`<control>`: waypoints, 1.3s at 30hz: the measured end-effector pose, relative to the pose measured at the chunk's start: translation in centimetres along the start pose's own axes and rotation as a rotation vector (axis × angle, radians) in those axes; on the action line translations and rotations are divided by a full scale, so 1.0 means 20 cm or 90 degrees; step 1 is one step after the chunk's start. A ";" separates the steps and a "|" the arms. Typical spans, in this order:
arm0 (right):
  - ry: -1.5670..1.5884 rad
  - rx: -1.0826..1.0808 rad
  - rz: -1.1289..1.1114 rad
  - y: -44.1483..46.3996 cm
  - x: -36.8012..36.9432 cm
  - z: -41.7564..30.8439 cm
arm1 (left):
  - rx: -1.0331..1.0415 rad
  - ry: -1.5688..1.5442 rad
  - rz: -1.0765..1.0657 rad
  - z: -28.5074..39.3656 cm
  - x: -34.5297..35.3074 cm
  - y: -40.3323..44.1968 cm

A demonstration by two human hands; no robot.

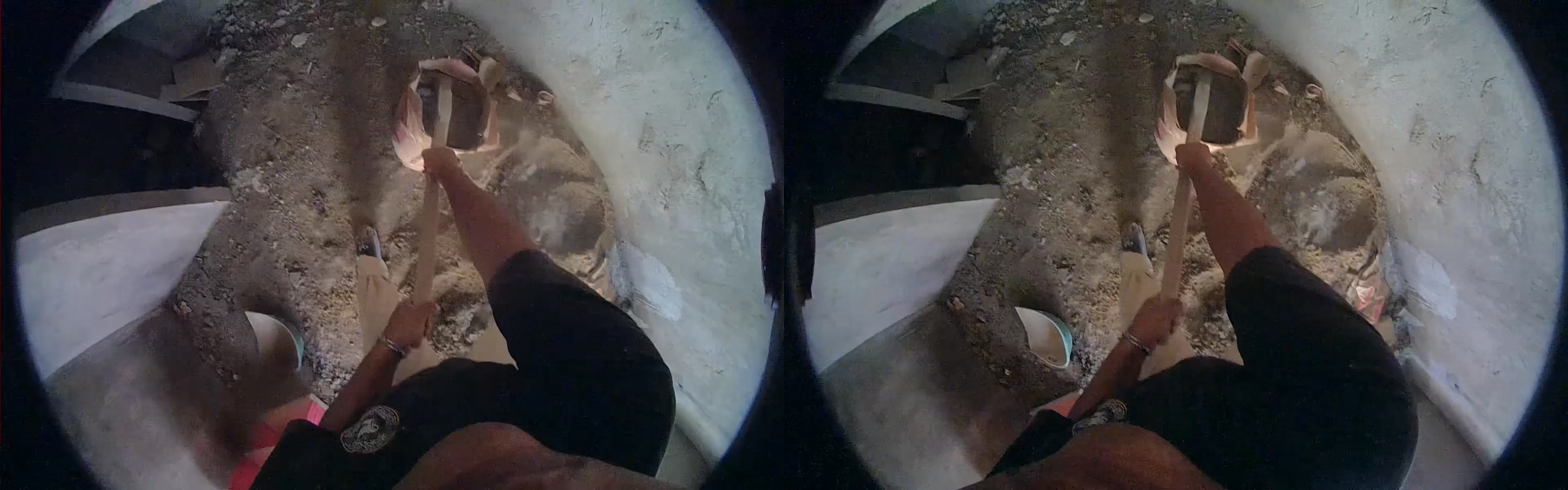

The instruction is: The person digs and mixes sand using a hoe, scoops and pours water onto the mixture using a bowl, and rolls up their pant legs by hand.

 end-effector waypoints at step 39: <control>0.330 0.325 -0.360 -3.46 2.19 0.11 | -0.126 0.571 0.144 1.58 -0.19 1.02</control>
Point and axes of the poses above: each hand's wrist, its own y-axis towards the middle knuckle, its own x-axis out of the palm, z = x × y, the point moved 1 cm from there along y, towards the middle knuckle, and after that the axes turned 13 degrees about -z, right-handed, at the moved point
